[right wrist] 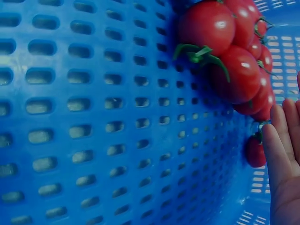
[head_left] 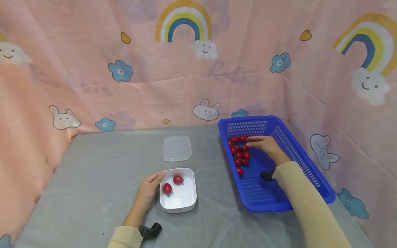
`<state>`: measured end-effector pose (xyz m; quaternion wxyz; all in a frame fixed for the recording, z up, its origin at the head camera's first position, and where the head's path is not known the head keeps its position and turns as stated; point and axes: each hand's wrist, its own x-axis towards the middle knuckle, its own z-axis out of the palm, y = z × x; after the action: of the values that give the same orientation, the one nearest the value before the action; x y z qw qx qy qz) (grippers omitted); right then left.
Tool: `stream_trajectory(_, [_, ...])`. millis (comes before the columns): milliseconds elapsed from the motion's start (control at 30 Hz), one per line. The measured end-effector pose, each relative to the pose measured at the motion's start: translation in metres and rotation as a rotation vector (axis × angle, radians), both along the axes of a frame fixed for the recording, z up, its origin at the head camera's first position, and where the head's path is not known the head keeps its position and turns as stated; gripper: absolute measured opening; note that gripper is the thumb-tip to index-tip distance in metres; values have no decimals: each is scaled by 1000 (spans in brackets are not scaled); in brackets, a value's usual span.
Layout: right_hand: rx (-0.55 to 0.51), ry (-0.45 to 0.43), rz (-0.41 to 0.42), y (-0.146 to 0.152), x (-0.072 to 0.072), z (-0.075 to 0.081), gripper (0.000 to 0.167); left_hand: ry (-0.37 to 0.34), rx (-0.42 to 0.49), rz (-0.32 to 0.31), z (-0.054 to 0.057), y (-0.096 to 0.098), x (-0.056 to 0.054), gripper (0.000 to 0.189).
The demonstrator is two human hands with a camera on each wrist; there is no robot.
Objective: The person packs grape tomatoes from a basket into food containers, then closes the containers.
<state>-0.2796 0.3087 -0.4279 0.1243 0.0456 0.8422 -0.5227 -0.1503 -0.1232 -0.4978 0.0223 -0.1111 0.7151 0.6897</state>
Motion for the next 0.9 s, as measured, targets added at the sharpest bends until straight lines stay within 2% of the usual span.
stream_trajectory(100, [35, -5, 31, 0, 1, -2, 56, 8, 14, -1, 0, 0, 0, 36])
stream_trajectory(433, [35, -62, 37, -1, 0, -8, 57, 12, 10, -2, -2, 0, 1, 37])
stream_trajectory(600, [38, -43, 58, -3, -2, -9, 58, 11, 18, 0, -3, -2, 0, 37])
stream_trajectory(900, [120, -4, 101, -8, -5, -13, 53, 4, 4, -5, -2, -2, -1, 36])
